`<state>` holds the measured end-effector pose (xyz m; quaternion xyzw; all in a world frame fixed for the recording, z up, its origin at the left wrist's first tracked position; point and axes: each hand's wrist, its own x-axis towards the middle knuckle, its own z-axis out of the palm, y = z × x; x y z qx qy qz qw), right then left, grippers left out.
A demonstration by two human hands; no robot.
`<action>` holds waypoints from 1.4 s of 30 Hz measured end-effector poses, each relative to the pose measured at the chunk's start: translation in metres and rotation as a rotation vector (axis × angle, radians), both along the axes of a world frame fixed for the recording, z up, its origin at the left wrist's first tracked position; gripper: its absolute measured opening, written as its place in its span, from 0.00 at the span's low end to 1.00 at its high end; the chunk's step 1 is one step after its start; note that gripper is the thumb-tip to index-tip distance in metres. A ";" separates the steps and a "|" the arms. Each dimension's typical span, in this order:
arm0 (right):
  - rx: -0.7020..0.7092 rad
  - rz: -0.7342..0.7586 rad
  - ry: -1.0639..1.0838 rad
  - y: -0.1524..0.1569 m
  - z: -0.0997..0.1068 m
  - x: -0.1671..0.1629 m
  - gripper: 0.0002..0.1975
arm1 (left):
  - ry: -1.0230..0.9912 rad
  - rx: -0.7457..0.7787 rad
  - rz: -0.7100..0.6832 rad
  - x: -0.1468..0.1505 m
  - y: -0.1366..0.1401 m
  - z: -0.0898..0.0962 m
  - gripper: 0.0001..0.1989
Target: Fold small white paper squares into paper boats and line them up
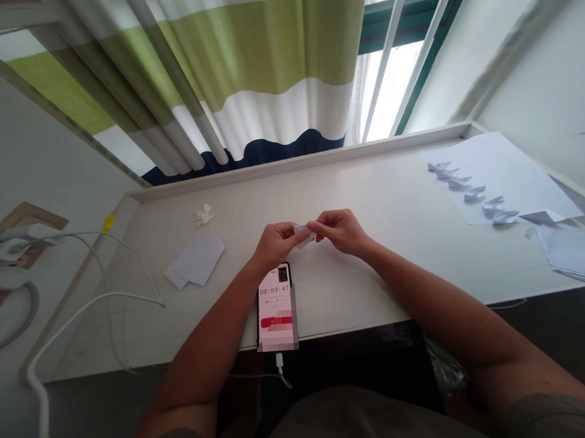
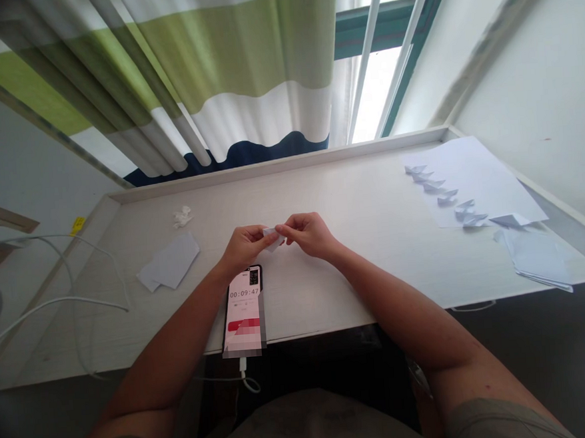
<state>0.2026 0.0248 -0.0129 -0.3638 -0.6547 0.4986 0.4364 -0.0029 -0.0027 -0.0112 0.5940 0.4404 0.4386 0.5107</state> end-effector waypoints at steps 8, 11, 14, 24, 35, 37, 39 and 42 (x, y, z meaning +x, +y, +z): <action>-0.047 0.152 0.115 0.000 0.000 -0.001 0.26 | -0.002 0.004 0.010 -0.003 0.001 0.002 0.23; -0.048 0.162 0.134 0.000 -0.002 -0.001 0.25 | 0.015 0.010 -0.020 -0.006 0.002 0.003 0.24; -0.048 0.163 0.137 -0.001 -0.003 -0.001 0.24 | 0.028 0.020 -0.053 -0.007 0.001 0.005 0.24; -0.048 0.050 0.122 -0.003 -0.002 -0.004 0.27 | 0.035 0.034 -0.081 -0.002 0.000 0.003 0.26; -0.056 -0.075 0.001 -0.005 -0.002 -0.008 0.19 | -0.018 -0.020 -0.044 0.005 -0.001 0.000 0.23; -0.055 -0.077 0.011 -0.005 -0.002 -0.008 0.19 | -0.030 -0.021 -0.058 0.006 -0.001 0.001 0.22; -0.054 -0.058 0.040 -0.005 -0.002 -0.007 0.19 | -0.038 -0.028 -0.055 0.006 -0.002 0.001 0.22; -0.065 -0.010 0.086 -0.003 -0.002 -0.005 0.19 | -0.010 -0.038 -0.042 0.005 -0.004 0.002 0.20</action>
